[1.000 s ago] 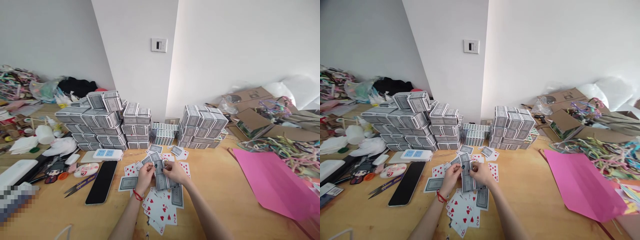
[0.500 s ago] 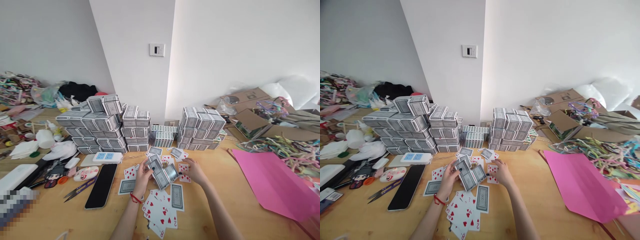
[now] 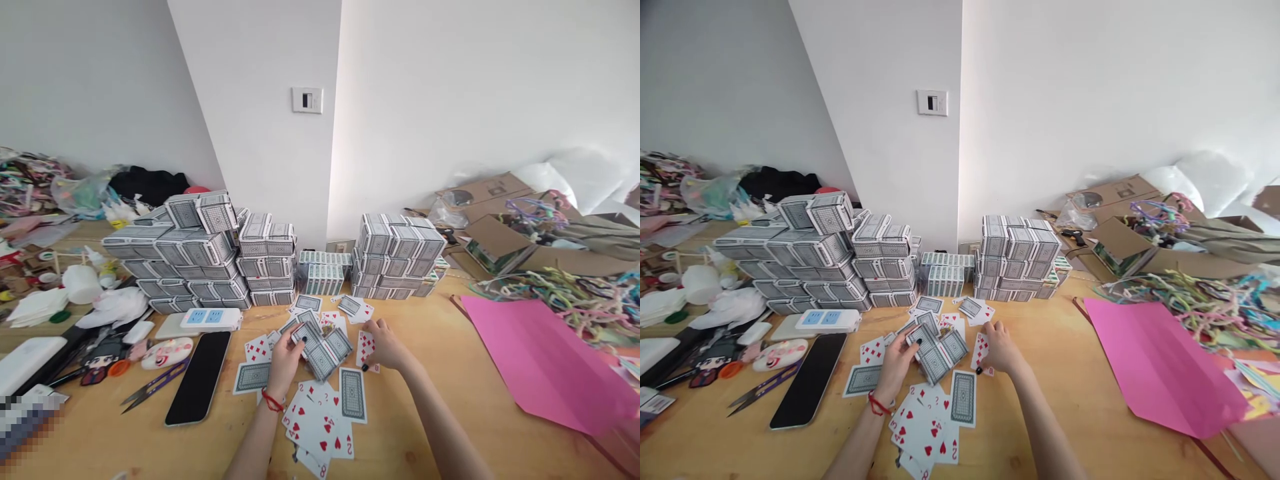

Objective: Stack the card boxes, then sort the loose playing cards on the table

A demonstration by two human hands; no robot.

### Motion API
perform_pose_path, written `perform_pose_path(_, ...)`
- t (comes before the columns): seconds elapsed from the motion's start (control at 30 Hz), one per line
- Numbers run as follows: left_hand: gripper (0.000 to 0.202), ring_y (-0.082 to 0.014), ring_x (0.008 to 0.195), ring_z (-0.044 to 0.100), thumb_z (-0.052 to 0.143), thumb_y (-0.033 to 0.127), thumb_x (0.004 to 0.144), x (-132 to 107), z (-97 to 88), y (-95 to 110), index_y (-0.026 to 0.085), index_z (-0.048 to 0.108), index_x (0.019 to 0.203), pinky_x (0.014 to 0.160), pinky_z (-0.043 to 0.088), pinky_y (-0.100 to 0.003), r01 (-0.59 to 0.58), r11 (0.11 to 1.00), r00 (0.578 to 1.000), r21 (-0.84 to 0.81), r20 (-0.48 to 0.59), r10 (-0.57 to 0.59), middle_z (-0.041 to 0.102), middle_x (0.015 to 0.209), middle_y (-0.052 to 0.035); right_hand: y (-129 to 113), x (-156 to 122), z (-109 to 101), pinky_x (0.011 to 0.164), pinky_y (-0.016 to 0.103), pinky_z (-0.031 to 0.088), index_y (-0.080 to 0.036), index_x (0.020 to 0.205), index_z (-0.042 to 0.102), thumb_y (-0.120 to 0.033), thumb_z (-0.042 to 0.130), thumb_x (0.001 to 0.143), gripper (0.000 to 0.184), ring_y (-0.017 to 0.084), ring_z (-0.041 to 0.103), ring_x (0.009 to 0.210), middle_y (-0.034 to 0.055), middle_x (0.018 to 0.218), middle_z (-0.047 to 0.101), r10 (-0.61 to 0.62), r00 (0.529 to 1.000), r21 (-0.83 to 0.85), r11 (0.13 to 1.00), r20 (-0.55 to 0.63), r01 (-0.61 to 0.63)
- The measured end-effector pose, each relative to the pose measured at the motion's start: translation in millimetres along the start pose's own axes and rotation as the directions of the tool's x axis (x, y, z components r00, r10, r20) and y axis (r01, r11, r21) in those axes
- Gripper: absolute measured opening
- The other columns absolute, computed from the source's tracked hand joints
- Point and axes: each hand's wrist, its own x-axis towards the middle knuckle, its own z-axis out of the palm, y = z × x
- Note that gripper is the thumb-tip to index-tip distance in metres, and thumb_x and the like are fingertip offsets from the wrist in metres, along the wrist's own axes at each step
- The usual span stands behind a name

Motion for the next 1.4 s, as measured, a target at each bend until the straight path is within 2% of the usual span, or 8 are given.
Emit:
perform_pose_path(0.17,0.043,-0.015,0.065,0.059,0.063,0.022,0.063,0,-0.8,-1,0.017,0.053,0.105,0.059,0.045,-0.025,0.04,0.996,0.999,-0.08,0.014,-0.039,0.065,0.089,-0.0058,2,-4,4,0.069,0.029,0.04,-0.018,0.087,0.049,-0.024,0.079,0.033,0.062,0.024,0.047,0.088,0.0044,0.092,0.044,0.011,0.997,0.039,0.999,-0.071,-0.008)
perform_pose_path(0.3,0.051,-0.018,0.081,0.06,0.063,0.019,0.062,0,-2.6,1,0.02,0.052,0.112,0.064,0.046,-0.026,0.056,0.981,0.998,-0.187,0.019,-0.054,0.059,0.108,-0.0091,5,-7,7,0.055,0.023,0.036,-0.019,0.066,0.046,-0.027,0.065,0.057,0.023,0.014,0.049,0.063,-0.0004,0.075,0.048,-0.019,0.995,0.166,0.986,-0.102,0.036)
perform_pose_path(0.43,0.055,-0.0216,0.091,0.058,0.062,0.018,0.064,1,-3.8,3,0.021,0.049,0.117,0.066,0.048,-0.027,0.11,0.938,0.994,-0.329,0.036,-0.104,0.056,0.114,-0.0104,8,-8,12,0.05,0.022,0.032,-0.019,0.055,0.042,-0.033,0.05,0.071,0.023,0.011,0.044,0.051,-0.0043,0.053,0.043,-0.056,0.98,0.379,0.917,-0.189,0.126)
perform_pose_path(0.63,0.051,-0.0181,0.084,0.061,0.064,0.013,0.062,4,-9.4,-2,0.023,0.052,0.11,0.065,0.049,-0.025,0.124,0.871,0.985,-0.476,-0.043,-0.164,0.063,0.098,-0.0053,-7,-11,23,0.041,0.023,0.033,-0.018,0.065,0.051,-0.05,0.057,0.067,0.033,0.011,0.044,0.039,-0.0041,0.045,0.049,0.063,0.965,0.831,0.524,-0.255,0.186)
perform_pose_path(0.8,0.027,-0.0161,0.079,0.063,0.062,0.007,0.063,3,-6.0,-1,0.02,0.059,0.086,0.064,0.051,-0.023,0.151,0.77,0.974,-0.62,-0.04,-0.223,0.067,0.088,-0.0025,-28,-21,37,0.05,0.029,0.046,-0.021,0.08,0.046,-0.045,0.063,0.068,0.031,0.017,0.059,0.051,0.0,0.063,0.061,-0.018,0.98,0.959,0.202,-0.201,0.2)
perform_pose_path(0.93,0.031,-0.0149,0.082,0.064,0.056,0.002,0.066,3,0.3,2,0.02,0.059,0.091,0.068,0.052,-0.023,0.163,0.72,0.973,-0.675,-0.014,-0.232,0.067,0.091,-0.0021,-33,-26,46,0.058,0.033,0.05,-0.022,0.085,0.045,-0.041,0.063,0.071,0.029,0.02,0.064,0.061,0.0024,0.073,0.064,-0.113,0.979,0.982,0.063,-0.168,0.175)
perform_pose_path(1.17,0.036,-0.0147,0.08,0.064,0.052,0.003,0.071,4,-2.7,5,0.019,0.056,0.103,0.069,0.052,-0.024,0.192,0.642,0.963,-0.742,0.015,-0.271,0.067,0.094,-0.0049,-39,-38,46,0.056,0.033,0.05,-0.017,0.09,0.053,-0.042,0.064,0.07,0.034,0.022,0.065,0.064,0.0071,0.076,0.067,-0.264,0.964,0.993,0.105,-0.023,0.053)
perform_pose_path(1.4,0.02,-0.0168,0.076,0.062,0.063,0.01,0.065,-7,0.8,6,0.018,0.061,0.083,0.068,0.049,-0.028,0.335,0.725,0.937,-0.602,0.292,-0.191,0.066,0.092,-0.0049,-61,-43,57,0.05,0.029,0.047,-0.015,0.087,0.055,-0.051,0.059,0.07,0.04,0.018,0.062,0.055,0.0057,0.066,0.066,-0.269,0.962,0.968,0.227,-0.047,0.111)
